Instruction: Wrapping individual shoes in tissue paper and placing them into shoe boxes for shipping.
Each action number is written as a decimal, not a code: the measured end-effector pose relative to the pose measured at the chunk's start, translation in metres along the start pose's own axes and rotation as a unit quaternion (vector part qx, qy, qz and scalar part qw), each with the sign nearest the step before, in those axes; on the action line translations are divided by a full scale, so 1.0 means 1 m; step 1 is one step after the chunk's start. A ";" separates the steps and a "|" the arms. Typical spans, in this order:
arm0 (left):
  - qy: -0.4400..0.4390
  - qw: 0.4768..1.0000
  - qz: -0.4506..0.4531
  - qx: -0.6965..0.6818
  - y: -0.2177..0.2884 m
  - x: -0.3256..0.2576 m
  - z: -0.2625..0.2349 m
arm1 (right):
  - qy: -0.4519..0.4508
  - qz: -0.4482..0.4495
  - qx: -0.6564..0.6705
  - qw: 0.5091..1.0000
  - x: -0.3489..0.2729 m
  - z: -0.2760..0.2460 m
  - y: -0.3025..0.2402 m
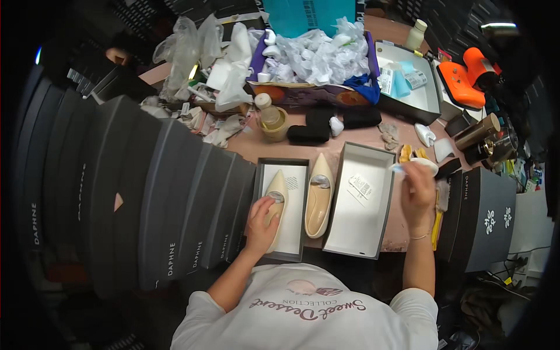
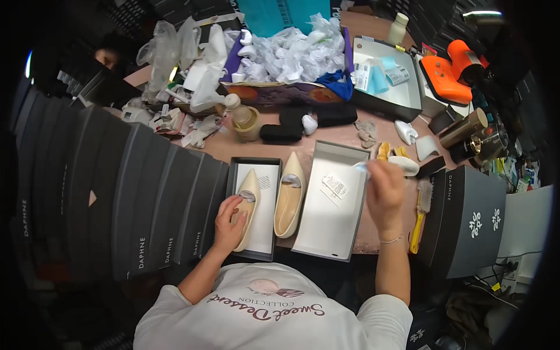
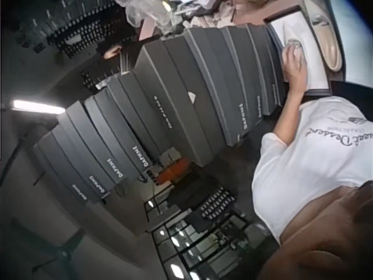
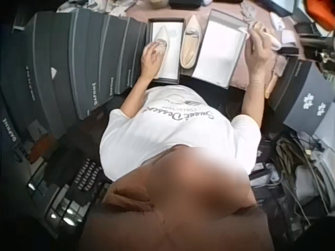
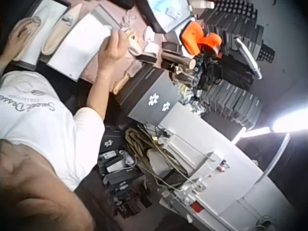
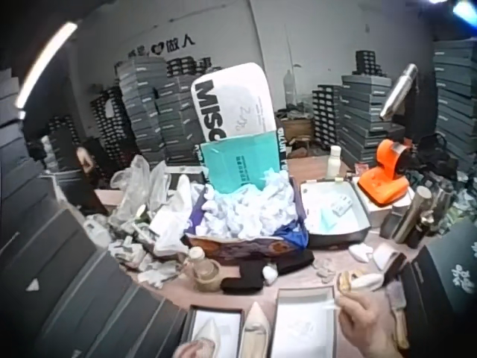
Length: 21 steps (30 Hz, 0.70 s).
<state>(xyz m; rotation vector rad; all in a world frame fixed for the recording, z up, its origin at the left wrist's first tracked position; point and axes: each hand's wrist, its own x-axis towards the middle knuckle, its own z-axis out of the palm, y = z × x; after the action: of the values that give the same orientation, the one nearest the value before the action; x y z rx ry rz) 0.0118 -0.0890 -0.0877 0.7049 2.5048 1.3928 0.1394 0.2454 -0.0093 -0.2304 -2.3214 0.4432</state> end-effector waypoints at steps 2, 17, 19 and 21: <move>0.005 0.999 0.013 0.034 -0.007 -0.007 -0.014 | -0.251 -0.041 -0.125 0.959 -0.043 0.037 -0.009; 0.014 0.978 -0.077 -0.194 -0.090 -0.034 -0.009 | -0.200 -0.135 0.164 0.956 0.210 0.210 -0.141; -0.012 0.998 0.038 -0.044 -0.078 -0.031 -0.014 | -0.165 -0.119 0.164 0.965 0.255 0.264 -0.133; -0.039 0.997 0.000 -0.065 -0.075 -0.034 -0.014 | -0.159 -0.093 0.111 0.977 0.290 0.307 -0.133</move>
<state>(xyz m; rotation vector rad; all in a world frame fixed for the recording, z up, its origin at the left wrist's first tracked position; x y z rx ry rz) 0.0123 -0.1495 -0.1451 0.7180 2.3320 1.4822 -0.2870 0.1316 0.0271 0.1782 -2.5475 0.6790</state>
